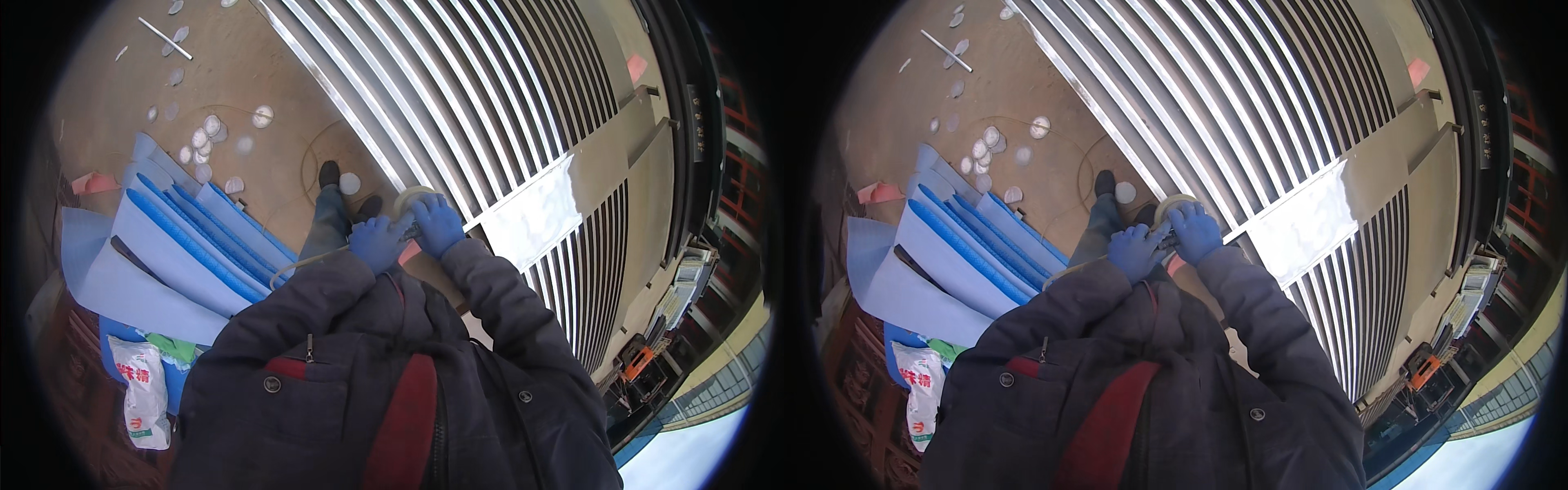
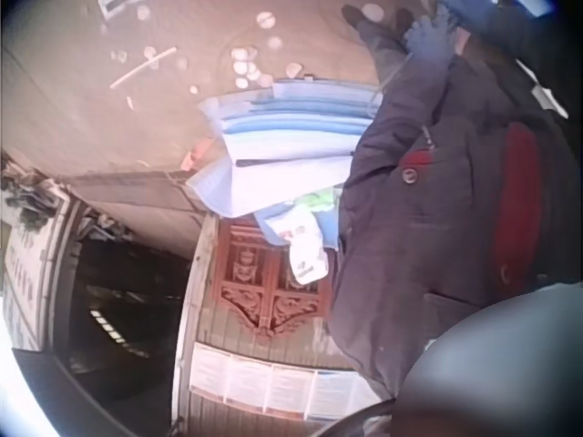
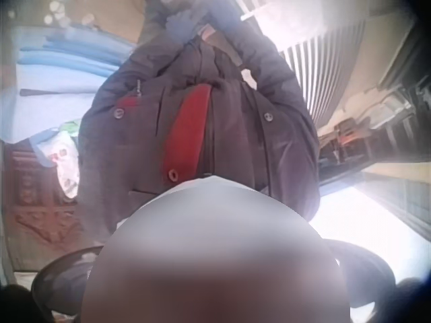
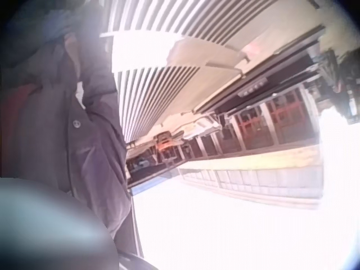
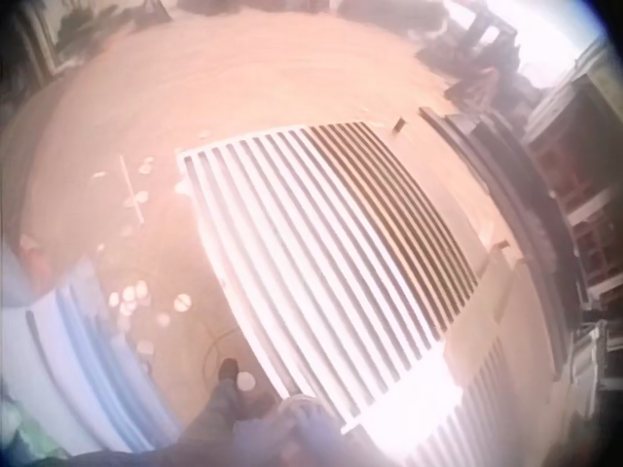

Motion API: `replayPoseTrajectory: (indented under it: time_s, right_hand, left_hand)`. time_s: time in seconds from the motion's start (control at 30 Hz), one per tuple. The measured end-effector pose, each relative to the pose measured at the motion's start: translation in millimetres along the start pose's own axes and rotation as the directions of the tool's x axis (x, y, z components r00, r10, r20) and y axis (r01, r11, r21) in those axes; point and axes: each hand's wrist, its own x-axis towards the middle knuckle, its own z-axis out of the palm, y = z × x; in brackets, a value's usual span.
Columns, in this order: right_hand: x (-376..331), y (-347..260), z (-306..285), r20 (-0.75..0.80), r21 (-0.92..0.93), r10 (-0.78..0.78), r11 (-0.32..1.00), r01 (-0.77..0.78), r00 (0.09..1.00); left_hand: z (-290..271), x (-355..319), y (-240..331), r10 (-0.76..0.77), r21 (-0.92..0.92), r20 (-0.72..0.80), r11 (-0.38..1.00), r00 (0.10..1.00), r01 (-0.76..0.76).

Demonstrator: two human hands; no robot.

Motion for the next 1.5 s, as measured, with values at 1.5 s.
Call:
replayPoseTrajectory:
  time_s: [1.5]
  right_hand:
    - [21,-16,2,0.177,-0.15,-0.02,0.988,0.047,0.984]
  left_hand:
    - [22,-14,9,-0.207,-0.038,-0.037,0.978,0.978,0.206]
